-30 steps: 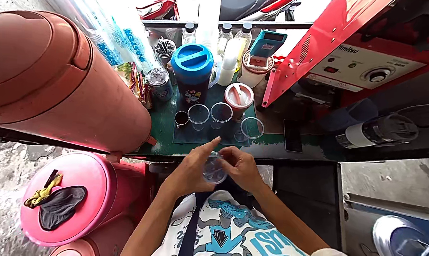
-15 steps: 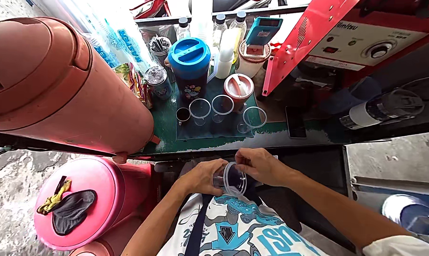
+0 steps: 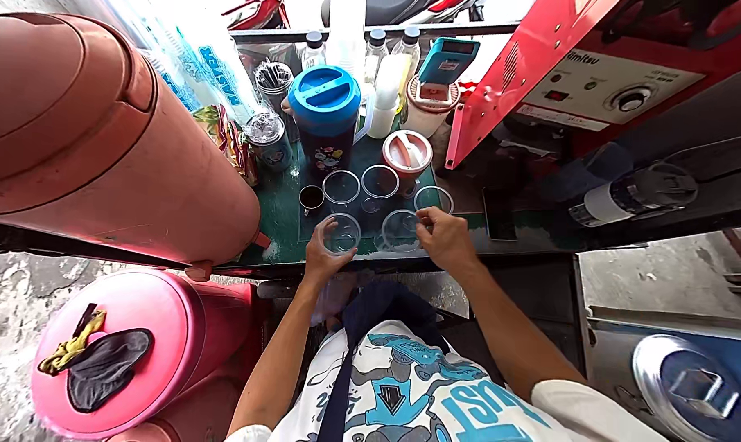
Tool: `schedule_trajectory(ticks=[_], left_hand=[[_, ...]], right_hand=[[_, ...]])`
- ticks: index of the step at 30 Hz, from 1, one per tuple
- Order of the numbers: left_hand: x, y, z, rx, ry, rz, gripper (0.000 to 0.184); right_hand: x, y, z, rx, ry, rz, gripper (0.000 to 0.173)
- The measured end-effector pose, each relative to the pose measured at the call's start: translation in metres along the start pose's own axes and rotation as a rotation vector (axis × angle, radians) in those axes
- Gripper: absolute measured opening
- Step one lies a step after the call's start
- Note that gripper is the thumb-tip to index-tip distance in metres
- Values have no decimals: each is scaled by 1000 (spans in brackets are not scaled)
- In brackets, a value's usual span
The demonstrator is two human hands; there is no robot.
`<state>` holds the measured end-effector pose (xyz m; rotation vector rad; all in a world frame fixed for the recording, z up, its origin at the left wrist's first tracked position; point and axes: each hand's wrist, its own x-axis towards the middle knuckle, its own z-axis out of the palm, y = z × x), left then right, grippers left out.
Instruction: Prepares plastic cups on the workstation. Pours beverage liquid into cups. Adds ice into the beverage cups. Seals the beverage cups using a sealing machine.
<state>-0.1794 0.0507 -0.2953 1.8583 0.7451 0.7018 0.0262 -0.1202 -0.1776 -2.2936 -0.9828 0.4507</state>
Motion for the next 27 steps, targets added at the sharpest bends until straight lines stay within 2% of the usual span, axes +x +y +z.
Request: schedule_trajectory(ticks=[2, 4, 10, 13, 22, 27], left_hand=[[2, -16, 17, 61, -56, -11, 91], [3, -22, 24, 96, -76, 3, 88], [12, -18, 25, 80, -52, -3, 88], [16, -22, 27, 121, -93, -15, 87], [22, -22, 28, 104, -81, -59, 86], [26, -28, 29, 142, -142, -63, 87]], right_hand=[[4, 13, 36, -19, -1, 54, 26], [6, 19, 53, -29, 48, 79, 25], [14, 14, 46, 13, 97, 114, 28], [16, 15, 48, 19, 79, 127, 29], [14, 21, 52, 13, 165, 68, 36], [25, 12, 52, -33, 141, 46, 37]])
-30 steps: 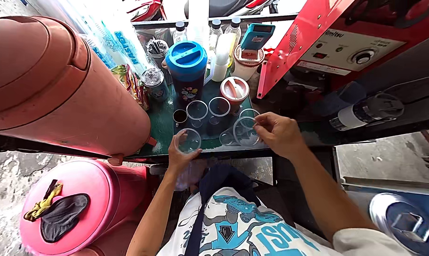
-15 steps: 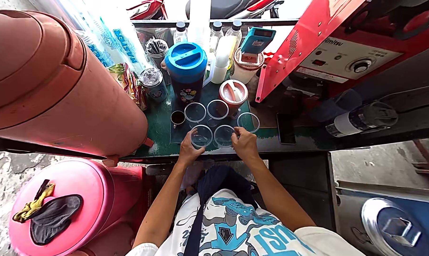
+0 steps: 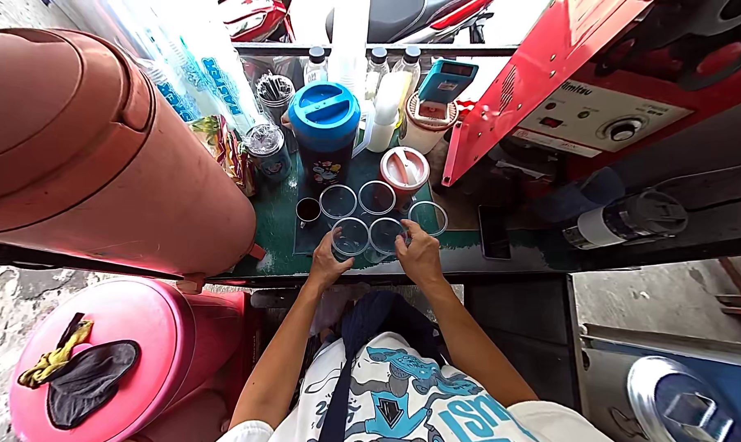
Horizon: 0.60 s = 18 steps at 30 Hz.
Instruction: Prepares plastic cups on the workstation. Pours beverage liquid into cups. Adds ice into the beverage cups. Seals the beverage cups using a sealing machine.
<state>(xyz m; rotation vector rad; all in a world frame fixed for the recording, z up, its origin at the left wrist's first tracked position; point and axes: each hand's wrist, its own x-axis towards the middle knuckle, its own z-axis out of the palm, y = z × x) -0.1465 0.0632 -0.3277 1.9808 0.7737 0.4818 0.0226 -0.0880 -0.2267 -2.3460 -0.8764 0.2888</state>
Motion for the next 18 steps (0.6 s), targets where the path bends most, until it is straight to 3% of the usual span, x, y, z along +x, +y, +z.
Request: schedule_trajectory(ticks=[14, 18], left_hand=[[0, -8, -3, 9, 13, 4, 85], [1, -10, -6, 15, 0, -8, 93]], right_hand=[[1, 0, -3, -54, 134, -97, 25], [4, -4, -5, -74, 68, -81, 27]])
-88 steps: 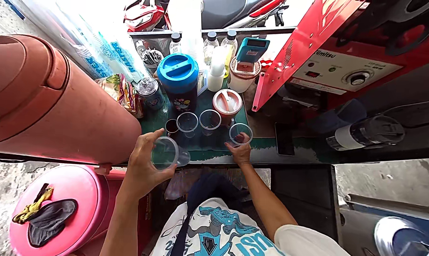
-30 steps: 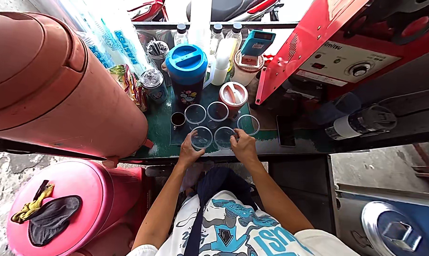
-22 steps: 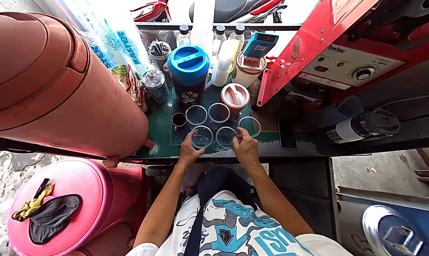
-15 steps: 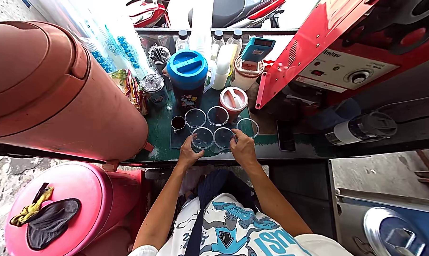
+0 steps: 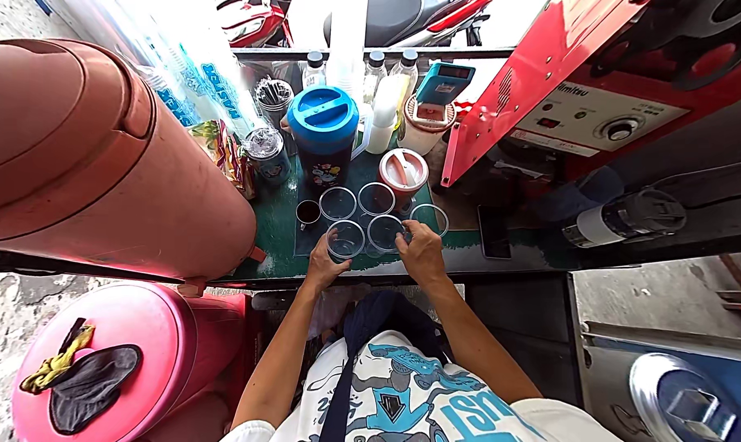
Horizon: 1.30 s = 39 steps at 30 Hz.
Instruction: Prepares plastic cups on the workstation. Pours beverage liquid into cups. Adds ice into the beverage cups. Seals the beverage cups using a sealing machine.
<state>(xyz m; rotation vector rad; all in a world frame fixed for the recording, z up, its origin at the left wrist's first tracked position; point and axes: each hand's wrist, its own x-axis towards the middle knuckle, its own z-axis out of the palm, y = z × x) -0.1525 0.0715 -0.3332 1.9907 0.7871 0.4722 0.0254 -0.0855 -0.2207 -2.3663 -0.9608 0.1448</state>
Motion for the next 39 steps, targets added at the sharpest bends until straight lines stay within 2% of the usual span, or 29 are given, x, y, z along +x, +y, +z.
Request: schedule_trajectory(ticks=[6, 8, 10, 12, 14, 16, 19, 22, 25, 27, 30, 35, 39], left_hand=[[-3, -5, -11, 20, -46, 12, 99], [-7, -4, -28, 21, -50, -12, 86], [-8, -3, -49, 50, 86, -75, 58], [2, -1, -68, 91, 243, -225, 40], [21, -2, -78, 103, 248, -385, 46], [41, -9, -78, 96, 155, -466, 55], [65, -16, -72, 84, 41, -522, 45], [68, -15, -70, 28, 72, -571, 36], [65, 4, -86, 37, 168, -569, 35], [58, 27, -104, 80, 246, -512, 36], [48, 69, -127, 65, 311, -374, 36], [46, 147, -120, -65, 222, -198, 28], [59, 174, -89, -74, 114, -118, 28]], right_hand=[[3, 4, -32, -58, 24, 19, 30], [19, 15, -59, 6, 53, 69, 33], [54, 36, -84, 100, 10, 139, 40], [98, 59, -92, 227, -211, 218, 60], [133, 77, -78, 358, -577, 231, 77], [154, 90, -50, 468, -833, 224, 83], [164, 85, -26, 545, -925, 230, 78], [168, 89, -17, 689, -827, 238, 71], [184, 100, -5, 792, -469, 305, 63], [194, 109, 8, 791, -257, 317, 59], [199, 112, 10, 758, -133, 271, 59], [209, 92, -51, 858, -69, 77, 44], [223, 43, -130, 764, -105, -162, 34]])
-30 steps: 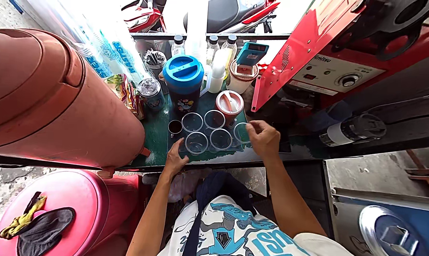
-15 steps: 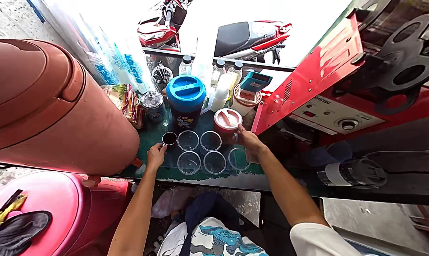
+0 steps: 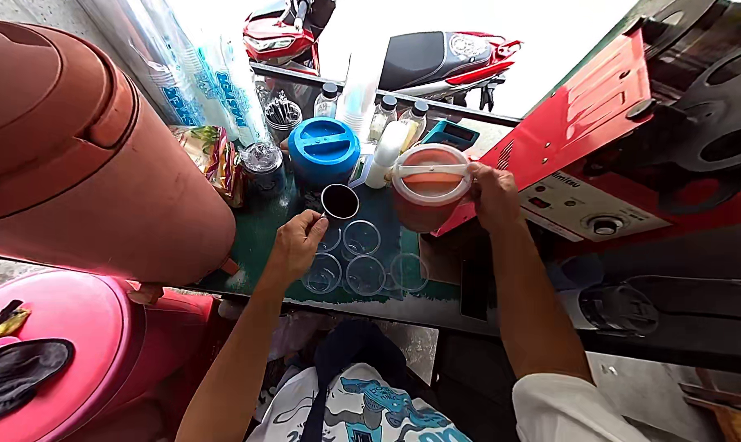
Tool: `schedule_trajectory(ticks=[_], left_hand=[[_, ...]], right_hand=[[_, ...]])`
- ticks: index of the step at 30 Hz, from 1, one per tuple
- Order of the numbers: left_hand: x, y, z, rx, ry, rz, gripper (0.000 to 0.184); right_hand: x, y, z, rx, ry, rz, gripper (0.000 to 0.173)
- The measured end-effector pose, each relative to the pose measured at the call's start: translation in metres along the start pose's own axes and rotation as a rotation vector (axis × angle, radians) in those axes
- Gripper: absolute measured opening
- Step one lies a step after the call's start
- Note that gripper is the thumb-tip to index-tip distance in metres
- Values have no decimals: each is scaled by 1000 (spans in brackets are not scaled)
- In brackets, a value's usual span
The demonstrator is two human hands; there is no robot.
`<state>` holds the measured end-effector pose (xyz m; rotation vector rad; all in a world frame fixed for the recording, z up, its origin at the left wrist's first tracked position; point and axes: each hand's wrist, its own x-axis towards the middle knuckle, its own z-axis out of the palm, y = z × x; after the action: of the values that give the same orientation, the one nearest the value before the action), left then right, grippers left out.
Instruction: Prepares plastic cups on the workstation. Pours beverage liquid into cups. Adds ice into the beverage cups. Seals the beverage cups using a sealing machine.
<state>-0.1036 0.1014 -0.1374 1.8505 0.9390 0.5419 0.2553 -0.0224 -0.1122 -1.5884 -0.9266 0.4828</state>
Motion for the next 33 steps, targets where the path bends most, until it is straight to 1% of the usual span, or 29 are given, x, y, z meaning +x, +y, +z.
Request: schedule_trajectory(ticks=[3, 6, 9, 12, 15, 18, 24, 27, 33], left_hand=[[2, 9, 27, -21, -86, -1, 29], [-2, 16, 44, -41, -150, 20, 28], [-7, 19, 53, -46, -183, 42, 27], [-11, 18, 58, -50, -183, 67, 26], [-14, 20, 58, -65, -182, 79, 25], [-16, 20, 59, -67, -184, 86, 24], [-17, 19, 61, -68, -169, 105, 24], [-17, 18, 61, -68, -163, 119, 25], [-17, 18, 60, -71, -169, 109, 26]], right_hand=[[10, -63, -3, -277, -145, -123, 40], [8, -113, 6, -614, -279, -193, 48], [1, -146, 20, -868, -400, -223, 54], [-6, -163, 31, -1016, -483, -255, 55], [-8, -173, 39, -1116, -534, -268, 57], [-8, -179, 42, -1170, -546, -306, 57], [-11, -195, 48, -1180, -544, -335, 57], [-11, -199, 50, -1181, -549, -381, 56], [-11, -207, 54, -1208, -554, -425, 56]])
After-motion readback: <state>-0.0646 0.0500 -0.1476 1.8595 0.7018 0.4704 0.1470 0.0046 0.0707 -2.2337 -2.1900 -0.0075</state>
